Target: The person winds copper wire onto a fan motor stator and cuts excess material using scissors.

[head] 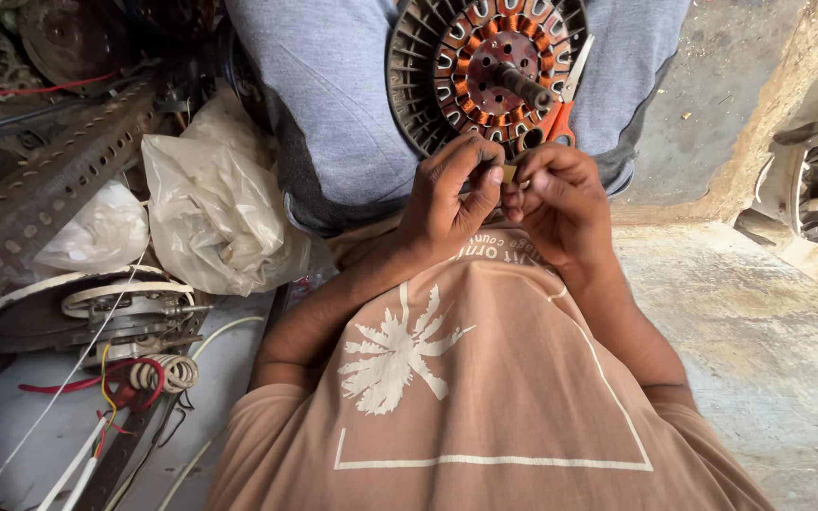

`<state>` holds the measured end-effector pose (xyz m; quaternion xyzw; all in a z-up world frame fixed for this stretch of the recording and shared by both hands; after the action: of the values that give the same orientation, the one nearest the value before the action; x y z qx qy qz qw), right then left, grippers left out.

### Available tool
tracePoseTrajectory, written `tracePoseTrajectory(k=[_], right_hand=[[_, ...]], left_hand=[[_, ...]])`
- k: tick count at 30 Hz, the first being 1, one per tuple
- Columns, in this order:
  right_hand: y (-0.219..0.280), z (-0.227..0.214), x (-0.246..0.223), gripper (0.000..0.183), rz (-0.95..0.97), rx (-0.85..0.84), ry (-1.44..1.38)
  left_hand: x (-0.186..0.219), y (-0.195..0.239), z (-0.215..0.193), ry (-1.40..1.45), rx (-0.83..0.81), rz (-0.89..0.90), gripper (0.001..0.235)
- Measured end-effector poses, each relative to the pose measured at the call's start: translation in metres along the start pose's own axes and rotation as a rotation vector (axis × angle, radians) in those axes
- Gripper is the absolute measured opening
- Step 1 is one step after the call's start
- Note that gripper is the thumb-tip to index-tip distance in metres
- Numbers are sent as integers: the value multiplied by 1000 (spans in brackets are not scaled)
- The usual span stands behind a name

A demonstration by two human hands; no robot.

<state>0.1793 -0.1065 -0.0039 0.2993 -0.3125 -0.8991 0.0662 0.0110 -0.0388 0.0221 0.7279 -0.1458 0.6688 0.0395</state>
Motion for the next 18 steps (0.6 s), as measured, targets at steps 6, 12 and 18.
tracePoseTrajectory(k=[6,12,18], right_hand=[[-3,-12,10,12,19,-61,-57],[-8,-18,12,14,-5,-83,-59],[-6,-15,13,13,-93,-92,-3]], left_hand=[[12,2,3,12,-35,5,8],[13,5,6,58,-46,-34,11],[14,6,2,-106,-29,110,12]])
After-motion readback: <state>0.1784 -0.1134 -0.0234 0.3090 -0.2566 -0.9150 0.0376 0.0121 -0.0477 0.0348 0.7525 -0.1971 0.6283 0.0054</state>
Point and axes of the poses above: each hand's wrist, its own y-axis away from the middle knuckle, its own z-axis out of the palm, x = y × z, the point moved 2 cm from there along -y, towards the middle knuckle, and after that the axes turned 13 degrees about x, right-handed, at the moved point
